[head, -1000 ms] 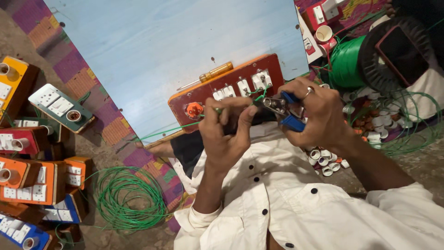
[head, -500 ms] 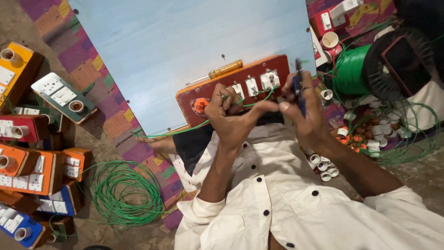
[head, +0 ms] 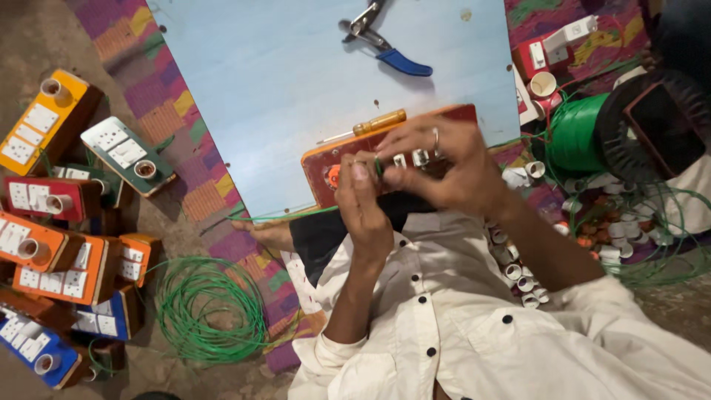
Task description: The person assembles electrical switchboards by connecting green wires to switches and sockets using a screwdriver and wire cutters. The person strips wire ends, inserts them into terminals, and tightens screws on multiple switchboard units.
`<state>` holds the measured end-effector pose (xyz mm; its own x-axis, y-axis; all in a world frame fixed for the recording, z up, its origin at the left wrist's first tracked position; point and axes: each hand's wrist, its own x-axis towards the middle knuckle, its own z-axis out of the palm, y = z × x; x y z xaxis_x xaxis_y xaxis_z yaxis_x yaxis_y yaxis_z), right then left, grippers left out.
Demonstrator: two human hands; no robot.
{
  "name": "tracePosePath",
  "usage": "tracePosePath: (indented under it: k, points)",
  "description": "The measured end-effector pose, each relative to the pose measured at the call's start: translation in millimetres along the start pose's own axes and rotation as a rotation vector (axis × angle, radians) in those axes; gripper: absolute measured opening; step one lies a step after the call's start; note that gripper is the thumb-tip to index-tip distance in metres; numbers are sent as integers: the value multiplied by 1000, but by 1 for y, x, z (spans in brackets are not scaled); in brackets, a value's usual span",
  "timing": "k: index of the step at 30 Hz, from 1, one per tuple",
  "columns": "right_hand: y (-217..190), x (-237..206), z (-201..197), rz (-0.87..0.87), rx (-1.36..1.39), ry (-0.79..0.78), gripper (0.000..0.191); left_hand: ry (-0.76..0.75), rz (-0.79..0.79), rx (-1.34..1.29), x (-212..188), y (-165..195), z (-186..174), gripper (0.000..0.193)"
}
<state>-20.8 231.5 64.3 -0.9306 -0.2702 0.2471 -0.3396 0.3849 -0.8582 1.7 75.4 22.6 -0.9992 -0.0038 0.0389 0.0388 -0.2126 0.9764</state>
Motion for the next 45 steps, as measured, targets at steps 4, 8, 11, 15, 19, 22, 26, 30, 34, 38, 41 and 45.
tracePosePath:
  k: [4,8,11,15,19,22,26,30,34,38,41,45]
  points:
    - [-5,-13,26,139,36,235,15,-20,91,203,-1,12,-4,30]
    - [-9,-20,35,6,30,337,12,32,123,274,-4,22,-10,20]
    - [-10,-26,37,126,96,295,11,166,116,390,-9,27,-13,13]
    - [-10,-30,37,-69,-230,267,11,228,28,334,-14,30,-19,17]
    - [-12,-30,38,-100,-242,316,13,186,27,199,-17,26,-27,13]
    - [-14,-29,40,-86,-228,316,15,107,-79,78,-18,23,-31,13]
    - [-17,-27,39,-64,-235,317,15,121,-128,119,-17,23,-29,12]
    - [-23,-26,24,-92,-302,210,19,105,-39,158,-13,29,-19,8]
    - [-31,-28,-18,-338,-452,110,34,-7,58,173,-13,38,-12,9]
    - [-33,-27,-69,-780,-708,-220,41,-221,66,311,-17,46,-9,15]
    - [-31,-28,-87,-940,-736,-356,37,-343,119,391,-24,40,-12,17]
    - [-23,-32,-90,-1153,-797,-319,35,-482,6,507,-29,4,-31,14]
